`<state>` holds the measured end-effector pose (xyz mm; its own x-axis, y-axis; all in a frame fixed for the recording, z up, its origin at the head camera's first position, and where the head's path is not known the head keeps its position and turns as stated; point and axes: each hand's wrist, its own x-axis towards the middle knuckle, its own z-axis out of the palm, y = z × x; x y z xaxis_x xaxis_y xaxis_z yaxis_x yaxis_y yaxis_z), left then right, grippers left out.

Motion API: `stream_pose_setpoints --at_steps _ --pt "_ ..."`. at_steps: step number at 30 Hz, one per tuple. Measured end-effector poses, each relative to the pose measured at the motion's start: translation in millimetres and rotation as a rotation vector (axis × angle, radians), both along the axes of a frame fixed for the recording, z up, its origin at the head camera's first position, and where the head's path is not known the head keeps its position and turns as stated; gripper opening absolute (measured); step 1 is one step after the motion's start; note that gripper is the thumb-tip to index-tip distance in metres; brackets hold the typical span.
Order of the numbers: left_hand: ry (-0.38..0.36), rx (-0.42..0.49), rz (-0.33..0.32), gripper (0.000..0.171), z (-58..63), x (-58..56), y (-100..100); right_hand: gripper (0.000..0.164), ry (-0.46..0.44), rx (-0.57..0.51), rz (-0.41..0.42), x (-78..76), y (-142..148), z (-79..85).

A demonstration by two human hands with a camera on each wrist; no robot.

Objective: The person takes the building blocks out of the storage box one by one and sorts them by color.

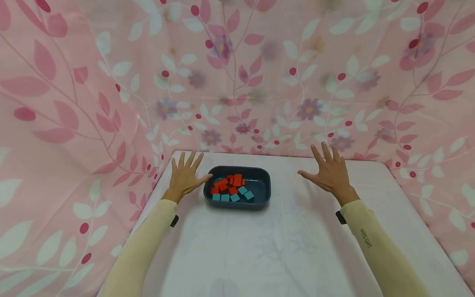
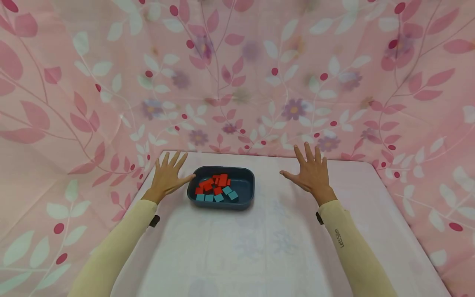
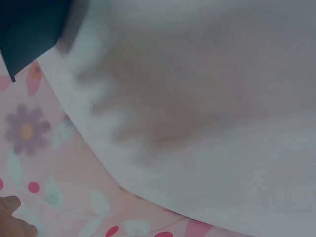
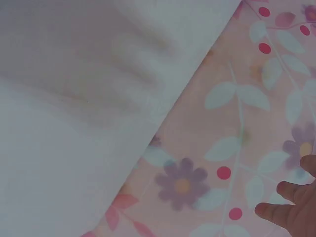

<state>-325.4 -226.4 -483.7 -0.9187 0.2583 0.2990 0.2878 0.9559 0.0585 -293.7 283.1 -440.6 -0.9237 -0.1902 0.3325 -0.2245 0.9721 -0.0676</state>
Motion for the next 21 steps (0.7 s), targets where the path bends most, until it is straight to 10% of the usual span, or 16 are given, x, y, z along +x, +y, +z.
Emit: stream_pose_setpoints --at_steps 5,13,21 --pt "-0.081 0.160 -0.040 0.077 -1.3 3.1 0 0.091 -0.076 -0.135 0.065 5.7 -14 0.6" --pt "-0.259 0.549 0.035 0.051 -20.1 12.0 13 0.046 -0.088 -0.319 0.437 15.2 -103 -18.2" --pt "-0.328 0.716 0.048 0.045 -44.5 18.1 26 0.046 -0.248 -0.367 0.470 14.2 -163 -44.5"
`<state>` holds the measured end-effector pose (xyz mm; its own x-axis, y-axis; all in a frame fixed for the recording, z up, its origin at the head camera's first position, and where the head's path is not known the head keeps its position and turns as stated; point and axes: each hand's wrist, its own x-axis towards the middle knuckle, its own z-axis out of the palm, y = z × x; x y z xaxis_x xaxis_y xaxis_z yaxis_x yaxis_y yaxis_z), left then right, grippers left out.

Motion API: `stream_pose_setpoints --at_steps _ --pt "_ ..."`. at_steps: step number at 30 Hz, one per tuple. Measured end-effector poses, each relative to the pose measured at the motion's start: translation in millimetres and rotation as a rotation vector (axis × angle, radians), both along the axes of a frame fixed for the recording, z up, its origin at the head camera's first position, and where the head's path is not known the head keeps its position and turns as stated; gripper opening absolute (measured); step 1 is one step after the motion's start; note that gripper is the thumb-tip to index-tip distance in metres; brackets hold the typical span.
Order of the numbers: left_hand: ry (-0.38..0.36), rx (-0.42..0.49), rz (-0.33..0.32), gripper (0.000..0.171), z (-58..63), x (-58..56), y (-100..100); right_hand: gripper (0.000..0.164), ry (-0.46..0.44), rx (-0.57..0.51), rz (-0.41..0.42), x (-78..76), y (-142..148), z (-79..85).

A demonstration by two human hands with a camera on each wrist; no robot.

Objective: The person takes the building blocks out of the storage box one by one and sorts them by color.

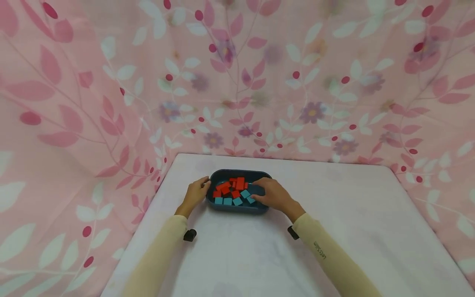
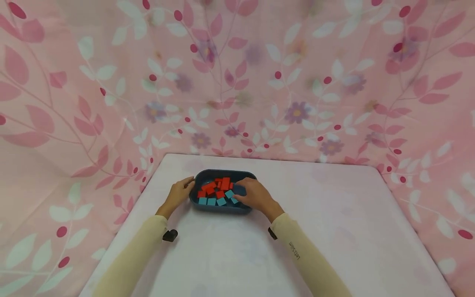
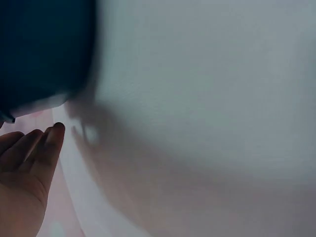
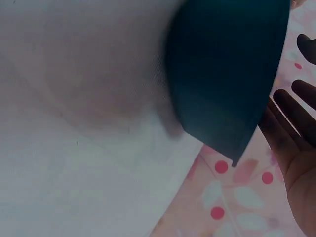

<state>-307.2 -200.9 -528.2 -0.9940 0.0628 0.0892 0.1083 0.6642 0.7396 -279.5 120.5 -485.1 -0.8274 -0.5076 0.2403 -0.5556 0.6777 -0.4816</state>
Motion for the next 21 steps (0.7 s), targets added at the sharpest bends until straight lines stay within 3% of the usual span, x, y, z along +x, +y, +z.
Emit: stream_pose_setpoints --at_steps 4,12,16,21 --pt "-0.003 0.035 0.000 0.043 -7.3 4.8 5 0.047 -0.066 0.021 -0.078 -1.3 -12 -12.2" --pt "-0.002 0.082 0.009 0.043 -6.1 7.0 6 0.052 -0.156 0.082 -0.159 -6.7 -24 -25.2" --pt "-0.088 0.162 -0.006 0.046 -3.5 5.0 0 0.051 -0.178 0.101 -0.163 -8.5 -26 -24.9" --pt "-0.242 0.343 -0.071 0.049 3.8 0.5 -6 0.045 -0.176 0.128 -0.146 -10.9 -27 -22.0"
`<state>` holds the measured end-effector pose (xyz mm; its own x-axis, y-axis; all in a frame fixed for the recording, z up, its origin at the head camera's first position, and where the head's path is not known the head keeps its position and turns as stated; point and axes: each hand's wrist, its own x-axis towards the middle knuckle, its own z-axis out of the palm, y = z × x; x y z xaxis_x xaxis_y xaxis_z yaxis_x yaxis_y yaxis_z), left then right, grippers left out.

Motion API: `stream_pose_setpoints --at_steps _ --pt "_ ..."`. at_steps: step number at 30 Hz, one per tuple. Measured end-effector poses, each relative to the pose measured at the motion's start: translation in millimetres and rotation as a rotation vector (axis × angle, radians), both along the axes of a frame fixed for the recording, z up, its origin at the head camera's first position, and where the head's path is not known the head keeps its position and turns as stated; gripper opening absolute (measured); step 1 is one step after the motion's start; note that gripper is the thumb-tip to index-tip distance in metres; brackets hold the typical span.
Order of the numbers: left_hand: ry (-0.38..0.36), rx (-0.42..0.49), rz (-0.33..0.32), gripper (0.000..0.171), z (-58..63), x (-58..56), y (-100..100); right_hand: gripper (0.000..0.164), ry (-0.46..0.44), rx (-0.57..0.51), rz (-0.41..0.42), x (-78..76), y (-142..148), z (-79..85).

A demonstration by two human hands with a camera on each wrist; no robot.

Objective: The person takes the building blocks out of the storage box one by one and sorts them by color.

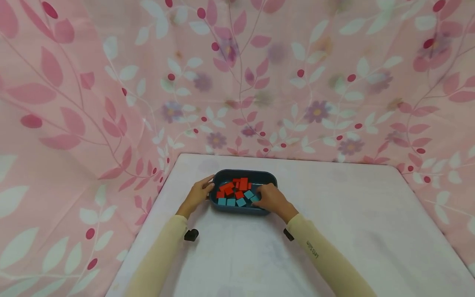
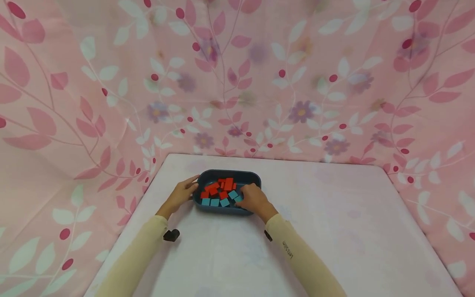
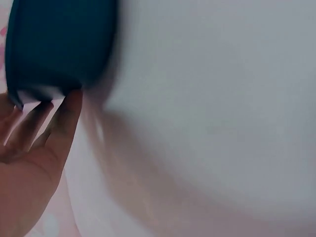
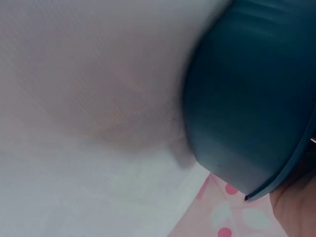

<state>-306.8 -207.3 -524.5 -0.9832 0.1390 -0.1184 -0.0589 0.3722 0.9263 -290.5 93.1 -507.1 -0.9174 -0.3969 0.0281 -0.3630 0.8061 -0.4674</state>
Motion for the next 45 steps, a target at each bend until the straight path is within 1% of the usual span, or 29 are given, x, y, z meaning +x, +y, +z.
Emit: stream_pose_setpoints --at_steps 3,6,8,11,15,19,24,27,29,32,39,42,45 --pt "-0.082 0.113 -0.040 0.051 5.4 -3.1 -2 0.041 -0.012 0.008 -0.004 -0.9 1 1.7" --pt "-0.135 0.176 -0.069 0.053 7.6 -5.9 -5 0.040 -0.031 0.013 -0.007 -2.1 1 2.7" --pt "-0.153 0.191 -0.071 0.053 6.9 -6.5 -6 0.039 -0.049 0.019 -0.008 -2.8 1 2.9" --pt "-0.161 0.202 -0.060 0.052 4.2 -5.9 -9 0.036 -0.064 0.021 -0.004 -3.4 0 2.5" --pt "-0.172 0.209 -0.044 0.052 4.0 -2.9 -12 0.034 -0.050 -0.016 0.012 -2.7 1 4.7" --pt "-0.178 0.202 -0.038 0.051 6.9 -1.5 -11 0.034 -0.007 -0.090 0.034 -3.7 12 20.5" --pt "-0.187 0.202 -0.035 0.051 8.6 -0.3 -10 0.036 0.081 -0.185 0.062 -12.5 41 46.9" --pt "-0.184 0.199 -0.039 0.051 8.0 -0.1 -9 0.035 0.114 -0.223 0.038 -18.1 63 58.5" --pt "-0.179 0.200 -0.041 0.051 7.2 0.0 -9 0.033 0.131 -0.221 0.017 -21.4 76 61.2" --pt "-0.174 0.195 -0.034 0.050 6.4 0.2 -10 0.033 0.117 -0.200 -0.009 -24.2 94 57.2" --pt "-0.167 0.195 -0.027 0.050 4.5 -1.4 -11 0.035 -0.008 -0.173 -0.049 -26.9 119 26.0" --pt "-0.170 0.198 -0.024 0.050 4.2 -1.9 -10 0.035 -0.024 -0.157 -0.063 -28.0 123 14.2" --pt "-0.176 0.196 -0.028 0.050 3.9 -1.1 -8 0.035 -0.018 -0.130 -0.053 -28.5 126 5.0"
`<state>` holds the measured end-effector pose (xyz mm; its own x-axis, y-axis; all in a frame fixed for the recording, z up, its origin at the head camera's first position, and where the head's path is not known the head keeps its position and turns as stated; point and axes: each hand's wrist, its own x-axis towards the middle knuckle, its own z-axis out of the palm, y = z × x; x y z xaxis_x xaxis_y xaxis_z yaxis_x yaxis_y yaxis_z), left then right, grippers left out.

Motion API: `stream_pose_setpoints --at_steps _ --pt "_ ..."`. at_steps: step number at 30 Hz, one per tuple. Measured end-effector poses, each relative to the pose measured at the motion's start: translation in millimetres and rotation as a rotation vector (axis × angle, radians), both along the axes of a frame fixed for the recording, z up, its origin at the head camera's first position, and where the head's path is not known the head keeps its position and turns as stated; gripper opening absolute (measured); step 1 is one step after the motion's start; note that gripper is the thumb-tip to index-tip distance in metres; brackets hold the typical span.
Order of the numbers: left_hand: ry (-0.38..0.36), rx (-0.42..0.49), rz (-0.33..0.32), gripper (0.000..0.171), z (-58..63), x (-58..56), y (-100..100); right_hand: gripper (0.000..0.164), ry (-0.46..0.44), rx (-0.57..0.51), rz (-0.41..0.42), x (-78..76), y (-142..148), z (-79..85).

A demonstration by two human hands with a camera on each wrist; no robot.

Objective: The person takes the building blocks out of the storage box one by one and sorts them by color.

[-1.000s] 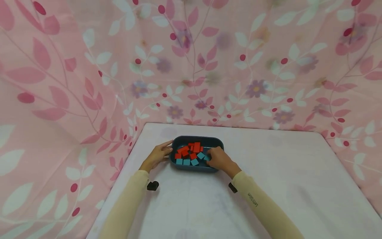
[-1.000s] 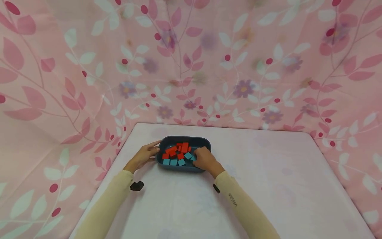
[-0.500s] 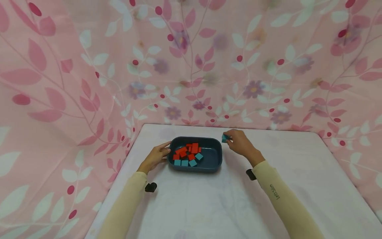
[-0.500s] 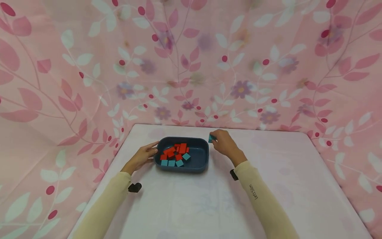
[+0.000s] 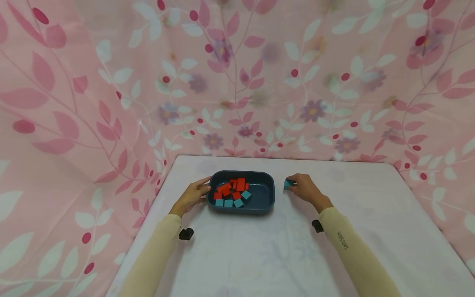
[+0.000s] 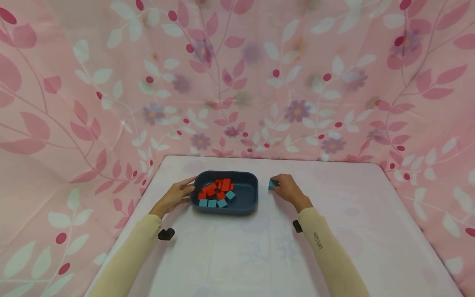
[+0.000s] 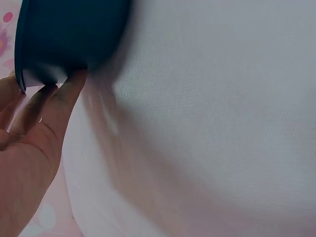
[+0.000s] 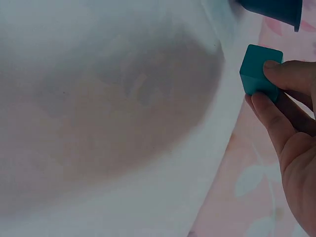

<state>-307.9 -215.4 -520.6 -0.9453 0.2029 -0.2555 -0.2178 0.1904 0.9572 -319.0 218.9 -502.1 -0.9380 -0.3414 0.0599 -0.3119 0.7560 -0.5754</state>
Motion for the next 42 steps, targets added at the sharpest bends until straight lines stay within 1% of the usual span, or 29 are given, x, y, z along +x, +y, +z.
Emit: stream_pose_setpoints --at_steps 6,11,16,23,26,27,28,30,32,34,35,37,39,42 --pt "-0.004 -0.008 -0.001 0.050 0.3 2.1 1 0.035 -0.014 0.030 0.007 0.2 -1 -10.9" --pt "0.010 -0.008 -0.005 0.051 1.2 2.2 1 0.035 -0.040 0.034 -0.018 -0.7 -2 -16.4" --pt "0.008 -0.001 -0.006 0.050 -1.6 0.5 0 0.038 -0.076 0.014 -0.053 -1.8 -1 -20.4" --pt "0.015 0.011 -0.014 0.051 -3.5 -1.8 -1 0.037 -0.019 0.016 -0.042 -6.1 2 -26.9" --pt "0.015 0.016 -0.020 0.051 -2.2 -1.6 -1 0.039 -0.038 0.004 -0.041 -6.0 2 -27.3" --pt "0.010 0.019 -0.023 0.052 -1.7 -1.8 -1 0.041 -0.048 0.000 -0.044 -5.6 2 -26.5" --pt "0.003 0.024 -0.029 0.052 1.5 -0.8 -1 0.042 -0.058 -0.003 -0.048 -5.2 2 -25.4" --pt "0.003 0.025 -0.032 0.052 1.6 -0.5 -1 0.046 -0.054 -0.010 -0.047 -4.0 1 -22.4" --pt "0.006 0.023 -0.031 0.052 1.2 -0.1 -1 0.049 -0.001 -0.020 -0.037 -1.7 -3 -18.1" --pt "0.014 0.011 -0.027 0.052 1.1 1.0 -1 0.051 0.072 -0.044 -0.024 2.2 -10 -10.9" --pt "0.023 0.005 -0.020 0.051 -1.9 0.5 -1 0.051 0.115 -0.058 -0.014 4.0 -16 -6.8" --pt "0.027 -0.001 -0.019 0.051 -1.2 1.5 -1 0.050 0.185 -0.080 0.000 7.8 -30 3.1" --pt "0.034 -0.004 -0.023 0.051 -0.5 2.3 -1 0.049 0.215 -0.107 0.027 10.9 -46 14.6" --pt "0.036 -0.006 -0.023 0.050 0.3 2.9 -1 0.047 0.223 -0.120 0.086 13.2 -72 26.3"
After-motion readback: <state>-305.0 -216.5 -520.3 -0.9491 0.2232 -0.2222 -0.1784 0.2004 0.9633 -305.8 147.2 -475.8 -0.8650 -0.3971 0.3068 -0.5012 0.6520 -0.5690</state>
